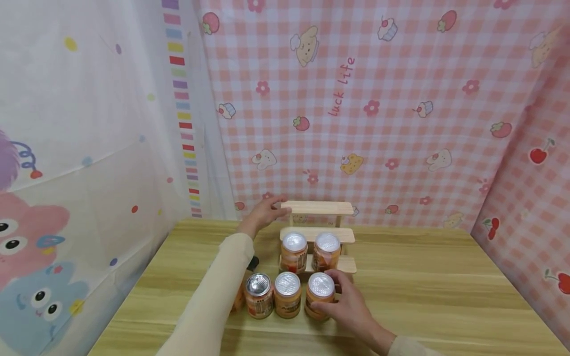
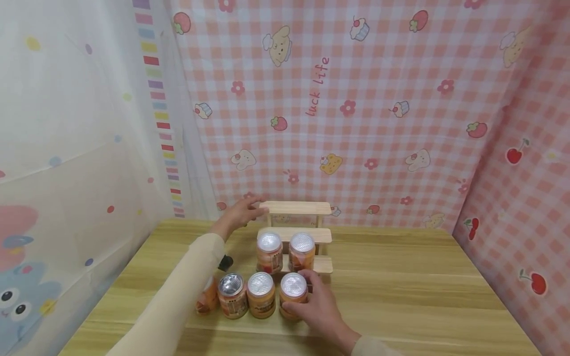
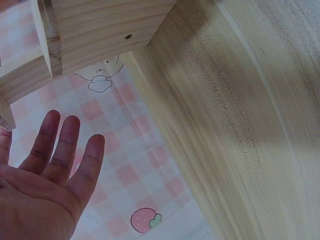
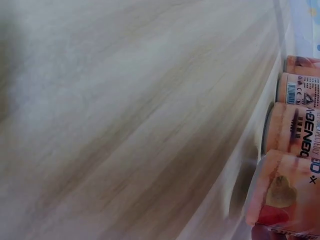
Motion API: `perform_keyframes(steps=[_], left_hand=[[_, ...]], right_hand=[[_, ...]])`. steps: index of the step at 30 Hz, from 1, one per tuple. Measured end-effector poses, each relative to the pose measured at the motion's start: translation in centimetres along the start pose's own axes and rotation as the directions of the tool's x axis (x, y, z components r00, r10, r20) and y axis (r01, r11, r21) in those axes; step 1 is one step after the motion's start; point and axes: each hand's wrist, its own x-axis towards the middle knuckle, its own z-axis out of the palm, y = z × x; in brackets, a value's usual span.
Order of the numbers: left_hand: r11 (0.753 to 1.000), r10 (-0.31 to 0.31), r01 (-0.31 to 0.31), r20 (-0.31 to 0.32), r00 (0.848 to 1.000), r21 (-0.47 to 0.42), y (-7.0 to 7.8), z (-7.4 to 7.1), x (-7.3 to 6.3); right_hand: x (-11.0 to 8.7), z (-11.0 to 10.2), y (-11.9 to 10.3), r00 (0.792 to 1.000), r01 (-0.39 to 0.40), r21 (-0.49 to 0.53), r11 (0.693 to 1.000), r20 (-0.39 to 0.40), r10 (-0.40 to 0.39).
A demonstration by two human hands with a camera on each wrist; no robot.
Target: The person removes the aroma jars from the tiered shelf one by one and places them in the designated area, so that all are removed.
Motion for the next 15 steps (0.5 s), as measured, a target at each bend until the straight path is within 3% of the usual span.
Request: perform_keyframes(steps=[15], left_hand=[[1.0,0.002,-0.002,-0.001,1.0,-0.022,-0.5,0.32,0.19]], right_hand=[[-0.17,0.1,0.17,0.998,0.012,0.016,1.0,0.067,-0.013]])
